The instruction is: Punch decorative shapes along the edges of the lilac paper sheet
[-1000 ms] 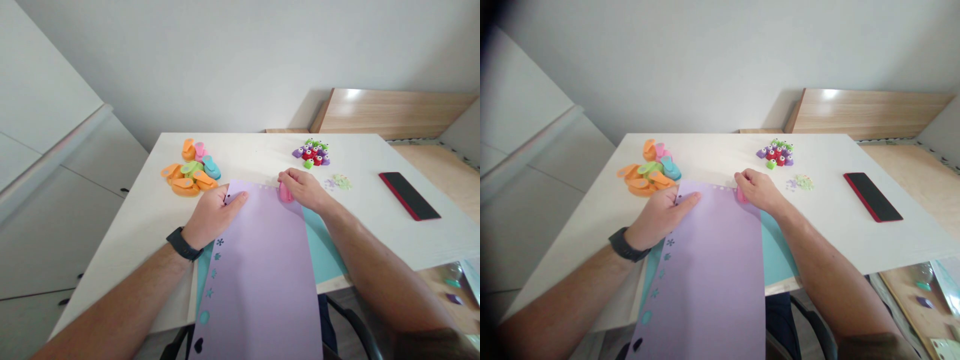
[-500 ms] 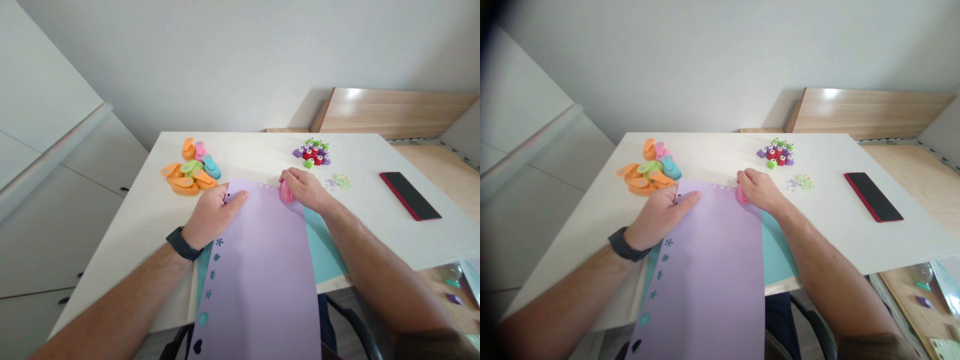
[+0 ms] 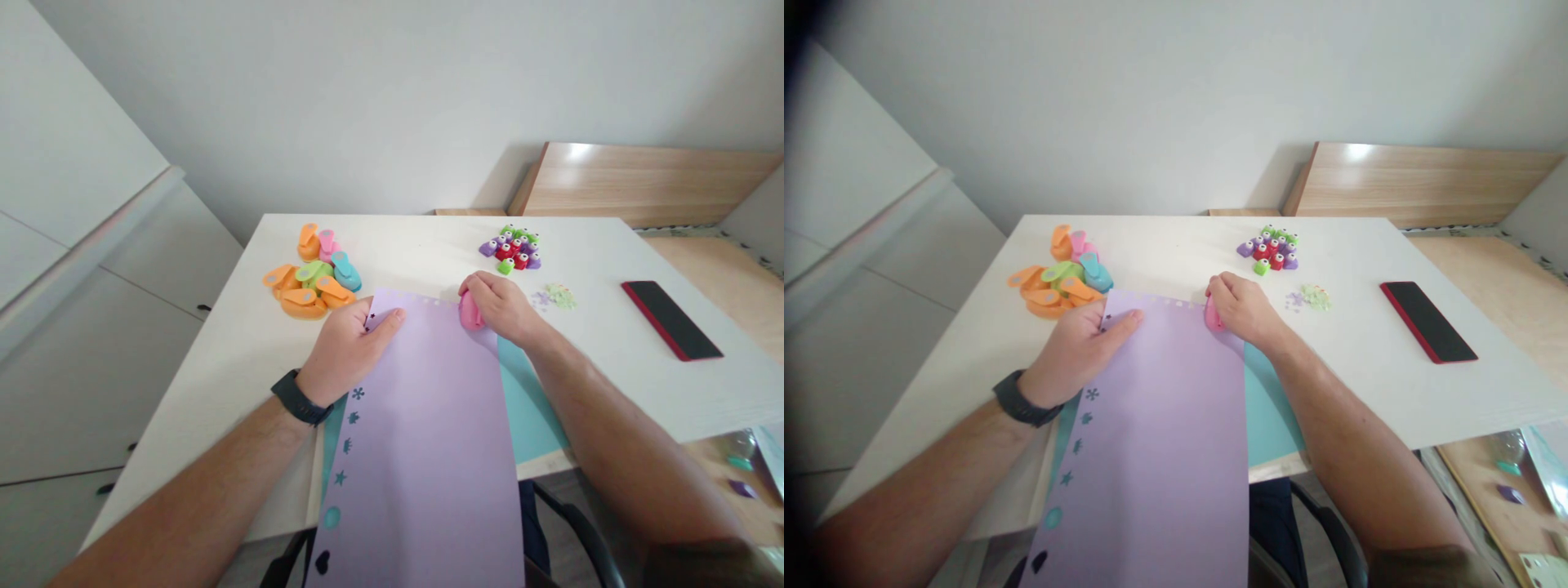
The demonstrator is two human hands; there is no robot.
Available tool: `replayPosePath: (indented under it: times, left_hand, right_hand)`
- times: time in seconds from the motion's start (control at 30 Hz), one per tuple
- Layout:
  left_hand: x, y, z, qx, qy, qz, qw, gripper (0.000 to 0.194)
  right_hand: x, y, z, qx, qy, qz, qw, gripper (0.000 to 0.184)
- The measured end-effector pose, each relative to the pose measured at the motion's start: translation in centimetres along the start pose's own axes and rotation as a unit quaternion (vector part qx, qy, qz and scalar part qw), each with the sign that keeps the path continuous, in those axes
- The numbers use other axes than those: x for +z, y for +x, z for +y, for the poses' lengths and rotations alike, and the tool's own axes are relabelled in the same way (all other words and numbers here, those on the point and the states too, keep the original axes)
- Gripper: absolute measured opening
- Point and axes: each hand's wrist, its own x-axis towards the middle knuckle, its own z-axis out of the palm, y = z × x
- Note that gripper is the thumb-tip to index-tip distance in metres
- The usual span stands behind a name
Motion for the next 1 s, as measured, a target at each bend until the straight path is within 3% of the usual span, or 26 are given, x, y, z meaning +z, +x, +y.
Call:
replayPosePath:
  times: [1.0]
  left_hand:
    - [0.1, -0.13, 0.03, -0.002, -0.002, -0.003, 1.0, 0.037]
  right_hand:
    - [0.68, -0.43, -0.89, 0.021, -0.019, 0.035, 0.999, 0.049]
